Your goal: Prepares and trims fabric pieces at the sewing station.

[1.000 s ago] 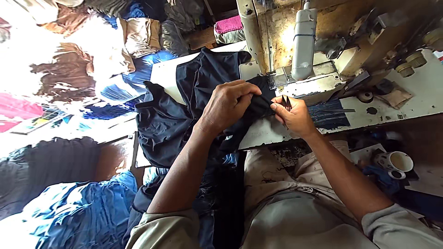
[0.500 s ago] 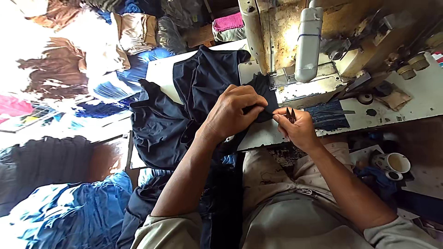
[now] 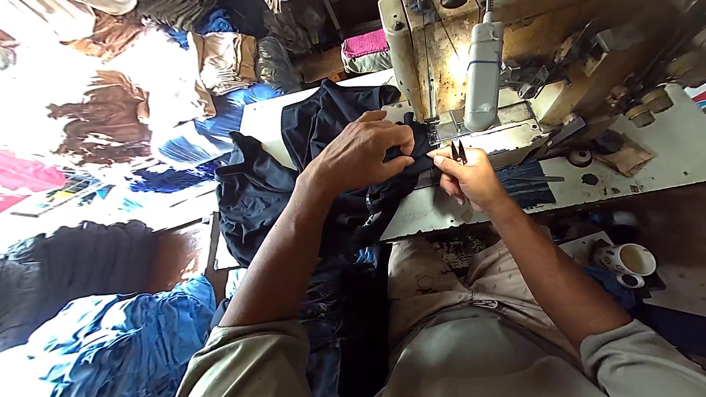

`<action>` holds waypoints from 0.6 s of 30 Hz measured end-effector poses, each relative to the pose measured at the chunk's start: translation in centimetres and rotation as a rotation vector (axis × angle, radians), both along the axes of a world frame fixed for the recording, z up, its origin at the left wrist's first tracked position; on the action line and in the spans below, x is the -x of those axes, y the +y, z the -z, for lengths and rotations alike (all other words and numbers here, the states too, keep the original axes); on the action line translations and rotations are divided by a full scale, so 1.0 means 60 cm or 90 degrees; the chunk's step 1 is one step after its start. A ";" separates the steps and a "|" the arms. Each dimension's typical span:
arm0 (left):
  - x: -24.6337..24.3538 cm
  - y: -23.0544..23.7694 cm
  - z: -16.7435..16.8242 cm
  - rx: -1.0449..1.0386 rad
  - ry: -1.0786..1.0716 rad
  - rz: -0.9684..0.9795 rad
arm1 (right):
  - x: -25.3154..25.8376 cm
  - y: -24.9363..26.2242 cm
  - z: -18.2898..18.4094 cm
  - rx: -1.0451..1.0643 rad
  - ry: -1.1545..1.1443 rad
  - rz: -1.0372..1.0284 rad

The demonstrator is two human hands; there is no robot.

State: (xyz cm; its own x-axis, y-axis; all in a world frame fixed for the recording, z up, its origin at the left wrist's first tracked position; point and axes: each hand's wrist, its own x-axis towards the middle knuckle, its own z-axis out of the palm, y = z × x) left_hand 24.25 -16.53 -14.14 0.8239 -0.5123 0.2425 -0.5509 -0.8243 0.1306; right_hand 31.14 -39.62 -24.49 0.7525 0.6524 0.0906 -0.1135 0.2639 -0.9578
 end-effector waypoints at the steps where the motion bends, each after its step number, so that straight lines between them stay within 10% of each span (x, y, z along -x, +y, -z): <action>1: 0.001 -0.003 0.001 0.009 -0.006 0.014 | -0.001 -0.002 -0.002 0.007 -0.002 -0.003; 18: 0.035 -0.023 0.022 0.098 -0.055 -0.106 | 0.008 -0.013 -0.007 0.055 -0.127 0.007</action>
State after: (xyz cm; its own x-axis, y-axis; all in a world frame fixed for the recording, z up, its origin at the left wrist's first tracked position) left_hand 22.17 -17.92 -15.45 0.8667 -0.3225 0.3806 -0.4237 -0.8786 0.2203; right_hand 30.68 -40.41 -24.05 0.7322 0.6560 0.1832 0.0833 0.1807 -0.9800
